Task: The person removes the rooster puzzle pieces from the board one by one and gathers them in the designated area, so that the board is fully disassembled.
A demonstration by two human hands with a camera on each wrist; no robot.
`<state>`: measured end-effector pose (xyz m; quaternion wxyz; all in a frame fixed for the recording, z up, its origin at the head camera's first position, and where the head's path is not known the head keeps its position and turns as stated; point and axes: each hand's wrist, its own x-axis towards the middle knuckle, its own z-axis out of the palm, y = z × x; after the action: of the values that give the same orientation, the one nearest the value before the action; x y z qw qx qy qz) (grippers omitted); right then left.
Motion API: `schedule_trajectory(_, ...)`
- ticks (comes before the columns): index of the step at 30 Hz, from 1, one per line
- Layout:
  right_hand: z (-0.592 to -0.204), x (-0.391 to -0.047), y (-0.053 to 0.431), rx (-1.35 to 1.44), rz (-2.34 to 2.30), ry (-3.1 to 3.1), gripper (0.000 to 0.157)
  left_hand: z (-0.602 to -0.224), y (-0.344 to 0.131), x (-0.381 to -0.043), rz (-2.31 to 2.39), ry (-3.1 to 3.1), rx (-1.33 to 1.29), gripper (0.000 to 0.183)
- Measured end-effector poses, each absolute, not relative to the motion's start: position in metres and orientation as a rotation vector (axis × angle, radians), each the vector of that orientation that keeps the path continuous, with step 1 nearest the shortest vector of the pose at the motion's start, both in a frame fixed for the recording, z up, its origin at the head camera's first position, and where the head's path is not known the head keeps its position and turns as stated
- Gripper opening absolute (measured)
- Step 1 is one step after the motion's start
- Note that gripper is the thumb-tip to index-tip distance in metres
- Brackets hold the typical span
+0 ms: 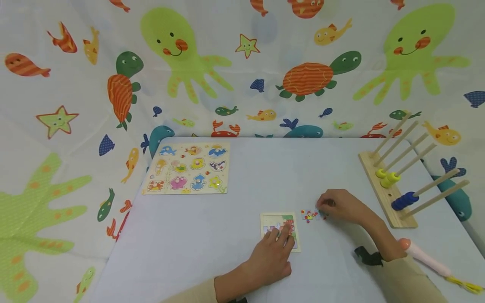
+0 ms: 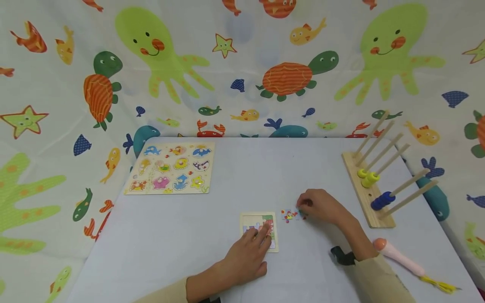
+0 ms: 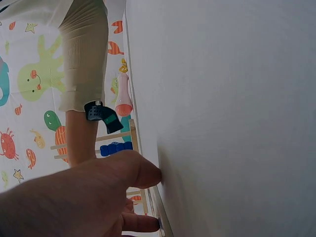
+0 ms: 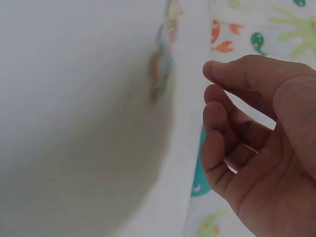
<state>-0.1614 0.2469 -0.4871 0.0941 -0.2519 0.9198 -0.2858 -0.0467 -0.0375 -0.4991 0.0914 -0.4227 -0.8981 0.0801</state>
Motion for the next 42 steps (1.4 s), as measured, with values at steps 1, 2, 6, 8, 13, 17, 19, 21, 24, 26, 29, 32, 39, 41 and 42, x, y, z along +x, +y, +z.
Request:
schedule_trajectory(1, -0.484, -0.162, 0.244, -0.756, -0.861, 2.728, 0.012, -0.499, -0.038, -0.047, 0.235, -2.67, -1.256, 0.057)
schedule_trajectory(2, -0.482, -0.162, 0.239, -0.76, -0.879, 2.718, 0.013, -0.499, -0.038, -0.047, 0.234, -2.67, -1.256, 0.057)
schedule_trajectory(6, -0.474, -0.16, 0.213, -0.829, -0.894, 2.618, 0.016, -0.499, -0.039, -0.047, 0.236, -2.671, -1.258, 0.058)
schedule_trajectory(8, -0.474, -0.159, 0.199, -0.901, -0.875, 2.563, 0.018, -0.499, -0.039, -0.047, 0.246, -2.672, -1.264, 0.058)
schedule_trajectory(13, -0.48, -0.16, 0.174, -1.085, -0.826, 2.455, 0.021, -0.502, -0.038, -0.046, 0.276, -2.675, -1.273, 0.06)
schedule_trajectory(17, -0.488, -0.161, 0.167, -1.126, -0.781, 2.412, 0.024, -0.504, -0.036, -0.046, 0.294, -2.68, -1.292, 0.063)
schedule_trajectory(19, -0.49, -0.162, 0.167, -1.138, -0.763, 2.407, 0.025, -0.504, -0.036, -0.045, 0.303, -2.688, -1.3, 0.064)
schedule_trajectory(21, -0.491, -0.162, 0.166, -1.143, -0.755, 2.403, 0.026, -0.504, -0.035, -0.045, 0.312, -2.695, -1.303, 0.064)
schedule_trajectory(24, -0.49, -0.161, 0.165, -1.143, -0.74, 2.405, 0.027, -0.502, -0.035, -0.045, 0.323, -2.699, -1.3, 0.063)
schedule_trajectory(26, -0.489, -0.16, 0.165, -1.14, -0.724, 2.412, 0.027, -0.501, -0.036, -0.044, 0.329, -2.698, -1.301, 0.063)
schedule_trajectory(29, -0.487, -0.16, 0.163, -1.138, -0.701, 2.427, 0.027, -0.499, -0.036, -0.044, 0.333, -2.691, -1.3, 0.063)
schedule_trajectory(32, -0.486, -0.159, 0.159, -1.131, -0.675, 2.448, 0.028, -0.499, -0.037, -0.044, 0.331, -2.688, -1.297, 0.062)
schedule_trajectory(39, -0.483, -0.157, 0.152, -1.118, -0.633, 2.492, 0.032, -0.496, -0.038, -0.044, 0.326, -2.706, -1.286, 0.062)
schedule_trajectory(41, -0.483, -0.156, 0.15, -1.105, -0.615, 2.499, 0.032, -0.496, -0.039, -0.044, 0.327, -2.704, -1.283, 0.062)
schedule_trajectory(42, -0.483, -0.156, 0.149, -1.096, -0.6, 2.505, 0.032, -0.496, -0.039, -0.044, 0.326, -2.703, -1.282, 0.062)
